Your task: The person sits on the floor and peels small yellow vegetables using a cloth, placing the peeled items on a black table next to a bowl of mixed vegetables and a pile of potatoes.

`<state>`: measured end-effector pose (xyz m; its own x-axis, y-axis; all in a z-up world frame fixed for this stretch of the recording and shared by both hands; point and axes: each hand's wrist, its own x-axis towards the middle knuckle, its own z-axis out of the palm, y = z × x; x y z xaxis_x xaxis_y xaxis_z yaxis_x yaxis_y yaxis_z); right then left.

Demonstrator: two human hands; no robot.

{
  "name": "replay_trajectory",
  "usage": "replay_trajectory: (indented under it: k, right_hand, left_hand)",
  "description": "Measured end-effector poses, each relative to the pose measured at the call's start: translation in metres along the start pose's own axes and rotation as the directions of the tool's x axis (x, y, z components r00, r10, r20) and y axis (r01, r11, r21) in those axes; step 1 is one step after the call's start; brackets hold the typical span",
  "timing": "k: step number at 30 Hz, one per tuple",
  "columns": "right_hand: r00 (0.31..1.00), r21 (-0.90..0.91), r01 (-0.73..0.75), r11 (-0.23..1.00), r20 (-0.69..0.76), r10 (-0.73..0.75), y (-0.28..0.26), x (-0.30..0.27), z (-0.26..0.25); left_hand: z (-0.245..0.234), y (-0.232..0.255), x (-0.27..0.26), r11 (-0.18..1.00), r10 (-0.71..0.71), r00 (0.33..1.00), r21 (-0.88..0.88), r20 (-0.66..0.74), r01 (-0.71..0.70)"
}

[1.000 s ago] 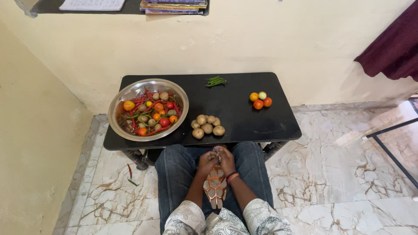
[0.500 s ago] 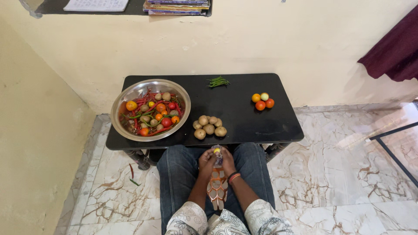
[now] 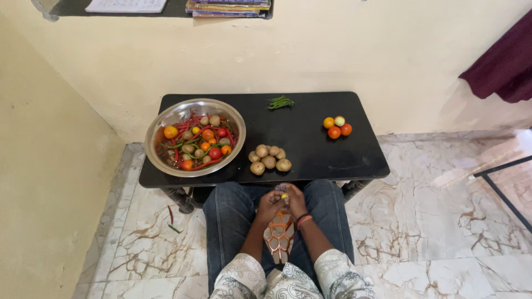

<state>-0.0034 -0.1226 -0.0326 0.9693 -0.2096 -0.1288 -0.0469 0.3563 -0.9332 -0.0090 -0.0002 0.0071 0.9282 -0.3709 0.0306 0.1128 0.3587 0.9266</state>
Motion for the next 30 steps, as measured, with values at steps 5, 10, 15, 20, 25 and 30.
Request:
replay_trajectory:
  k: [5,10,15,20,25,30]
  right_hand:
    - [0.957,0.005,0.105,0.994,-0.272,-0.100,-0.023,0.019,0.000]
    - [0.994,0.282,0.005,0.960,-0.107,0.026,-0.014,0.015,0.000]
    - [0.999,0.045,-0.044,0.998,-0.002,0.044,0.009,-0.001,0.005]
    - [0.980,-0.209,0.192,0.959,0.088,-0.178,0.011,-0.003,0.009]
    - [0.993,-0.149,0.110,0.983,-0.016,-0.114,0.003,0.010,-0.009]
    - [0.979,-0.140,0.186,0.972,-0.059,-0.196,-0.005,0.018,-0.046]
  left_hand:
    - [-0.012,-0.005,0.010,0.991,-0.072,0.997,-0.107,0.029,0.075]
    - [0.003,-0.010,0.008,1.000,0.027,0.998,-0.013,0.059,-0.026]
    - [0.004,-0.009,0.010,0.948,0.275,0.939,0.218,-0.208,-0.230]
    - [-0.004,-0.011,0.015,0.982,0.177,0.922,0.130,-0.346,-0.140]
    - [-0.005,-0.023,0.036,0.990,0.116,0.970,0.100,-0.214,-0.096]
    - [0.005,-0.028,0.092,0.886,0.356,0.899,0.399,-0.255,-0.238]
